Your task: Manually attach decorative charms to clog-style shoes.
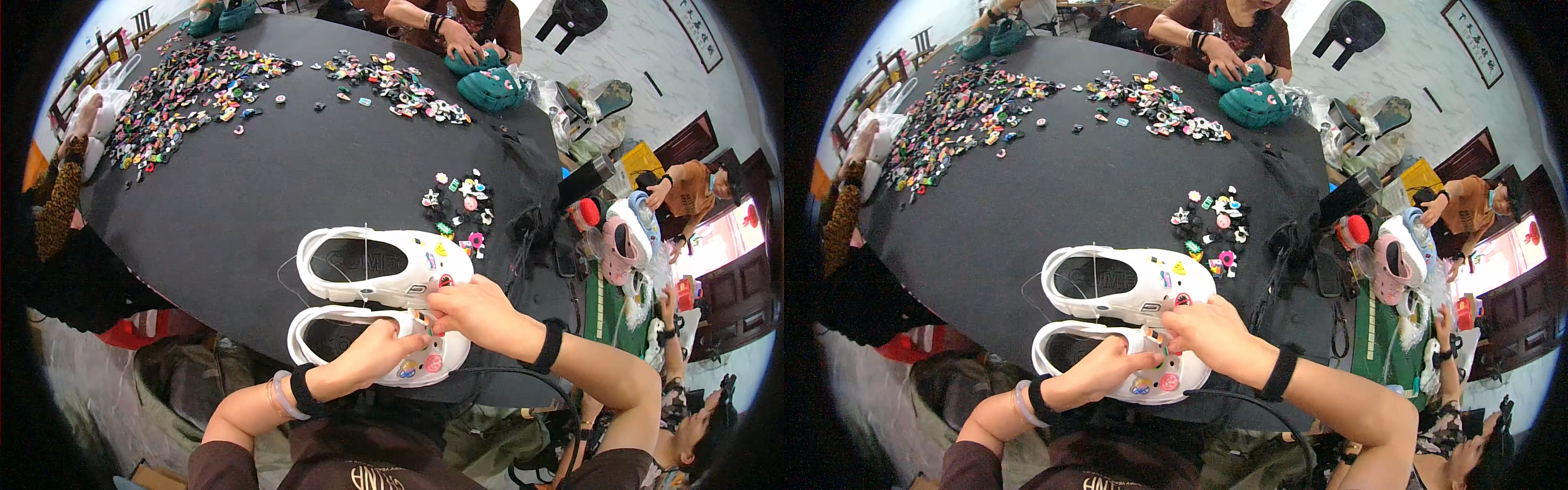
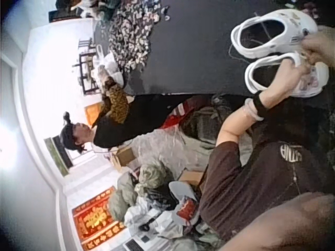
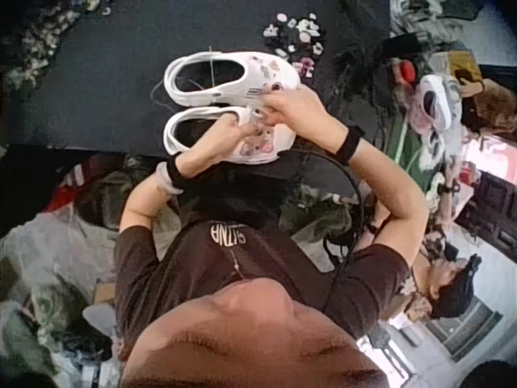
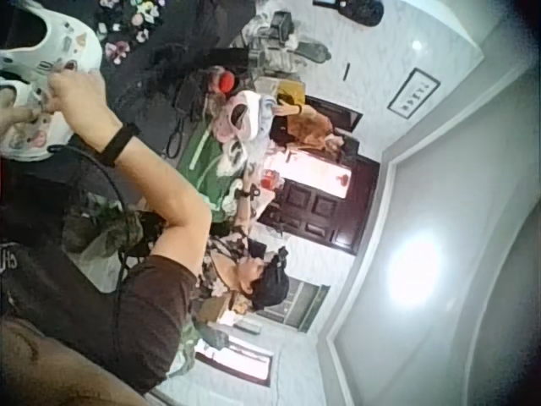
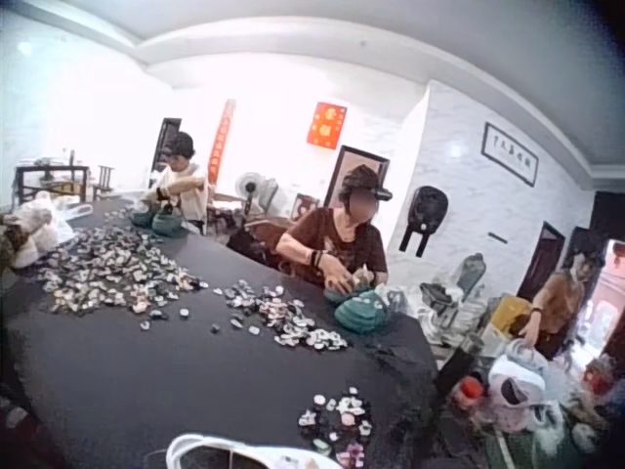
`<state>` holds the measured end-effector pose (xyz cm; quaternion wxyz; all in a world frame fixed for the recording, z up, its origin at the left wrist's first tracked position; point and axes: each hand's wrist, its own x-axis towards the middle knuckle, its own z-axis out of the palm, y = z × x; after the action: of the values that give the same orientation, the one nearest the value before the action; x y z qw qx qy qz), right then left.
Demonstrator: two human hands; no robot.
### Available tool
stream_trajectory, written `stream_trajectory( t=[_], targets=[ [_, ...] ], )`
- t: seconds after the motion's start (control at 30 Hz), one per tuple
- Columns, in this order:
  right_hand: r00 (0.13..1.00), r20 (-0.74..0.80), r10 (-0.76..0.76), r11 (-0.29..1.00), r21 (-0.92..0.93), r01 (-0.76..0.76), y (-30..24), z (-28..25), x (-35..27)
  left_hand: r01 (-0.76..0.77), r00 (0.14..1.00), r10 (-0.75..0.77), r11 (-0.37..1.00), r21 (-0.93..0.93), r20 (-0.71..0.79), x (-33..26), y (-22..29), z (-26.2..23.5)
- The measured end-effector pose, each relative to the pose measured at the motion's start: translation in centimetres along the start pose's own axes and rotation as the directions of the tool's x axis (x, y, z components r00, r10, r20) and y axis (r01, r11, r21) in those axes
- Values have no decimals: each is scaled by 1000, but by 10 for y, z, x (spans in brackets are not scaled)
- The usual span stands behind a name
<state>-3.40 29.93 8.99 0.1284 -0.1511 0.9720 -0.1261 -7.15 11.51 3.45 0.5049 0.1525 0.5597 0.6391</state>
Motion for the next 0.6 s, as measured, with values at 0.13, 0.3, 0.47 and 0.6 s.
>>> stream_trajectory(
  t=[0.13,0.3,0.47,0.6],
  targets=[
    [993,90,78,989,119,-88,3,-7,0,50,999,-49,997,-51,14,-4,4,-3],
    [939,-223,260,794,603,-76,-3,20,-37,74,997,-70,988,-136,38,-11,8,2],
    [865,-395,310,759,651,25,-19,33,-65,-1,1000,5,993,-121,27,-28,4,9],
    [825,-470,314,835,550,-5,-9,20,-64,-216,976,216,976,-12,13,-46,-11,18]
  ],
)
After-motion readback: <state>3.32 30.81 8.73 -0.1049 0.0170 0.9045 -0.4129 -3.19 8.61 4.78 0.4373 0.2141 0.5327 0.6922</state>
